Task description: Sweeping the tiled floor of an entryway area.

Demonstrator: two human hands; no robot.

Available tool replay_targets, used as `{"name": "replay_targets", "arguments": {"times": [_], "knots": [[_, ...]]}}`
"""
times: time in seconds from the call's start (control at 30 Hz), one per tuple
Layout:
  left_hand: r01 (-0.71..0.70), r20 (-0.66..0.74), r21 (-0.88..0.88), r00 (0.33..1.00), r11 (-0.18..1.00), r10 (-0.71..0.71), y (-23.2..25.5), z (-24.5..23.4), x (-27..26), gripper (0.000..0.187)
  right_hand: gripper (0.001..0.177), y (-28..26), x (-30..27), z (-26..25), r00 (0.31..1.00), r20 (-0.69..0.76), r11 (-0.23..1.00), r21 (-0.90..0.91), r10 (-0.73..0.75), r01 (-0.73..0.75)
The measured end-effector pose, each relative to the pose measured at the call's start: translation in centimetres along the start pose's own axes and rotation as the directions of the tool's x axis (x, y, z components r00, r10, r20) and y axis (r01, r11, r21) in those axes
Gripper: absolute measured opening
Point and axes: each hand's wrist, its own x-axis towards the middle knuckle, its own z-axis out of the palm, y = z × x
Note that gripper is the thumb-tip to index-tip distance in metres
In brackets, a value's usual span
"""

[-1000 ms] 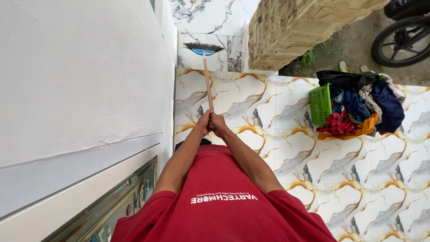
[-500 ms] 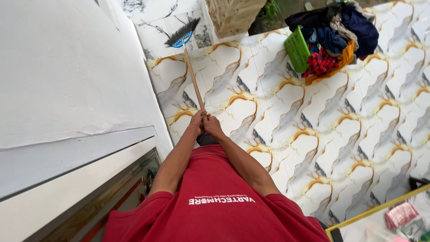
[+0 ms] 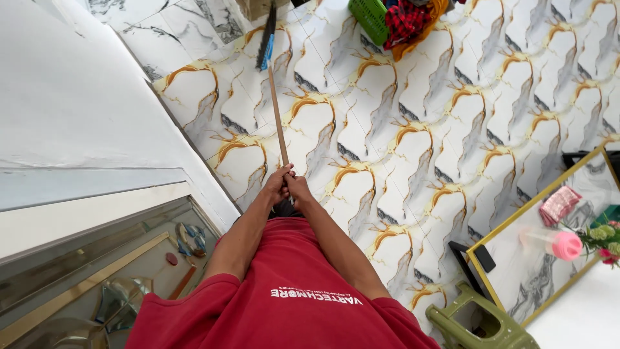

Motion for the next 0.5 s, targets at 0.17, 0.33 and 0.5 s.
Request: {"name": "replay_targets", "arguments": {"times": [0.17, 0.33, 0.5], "knots": [[0.087, 0.230, 0.004, 0.970, 0.996, -0.086, -3.9, 0.5, 4.3, 0.018, 0.033, -3.8, -3.7, -2.3, 0.986, 0.004, 0.949, 0.272, 0.168, -0.162], [0.099, 0.241, 0.012, 0.966, 0.995, -0.099, -5.3, 5.0, 5.1, 0.021, 0.036, -5.8, -5.9, -4.1, 0.966, -0.236, 0.969, 0.241, 0.108, -0.049], [0.126, 0.303, 0.073, 0.942, 0.989, -0.142, -5.8, 9.4, 6.6, 0.026, 0.033, -6.8, -5.5, -7.4, 0.934, -0.353, 0.983, 0.138, -0.063, 0.119]]}}
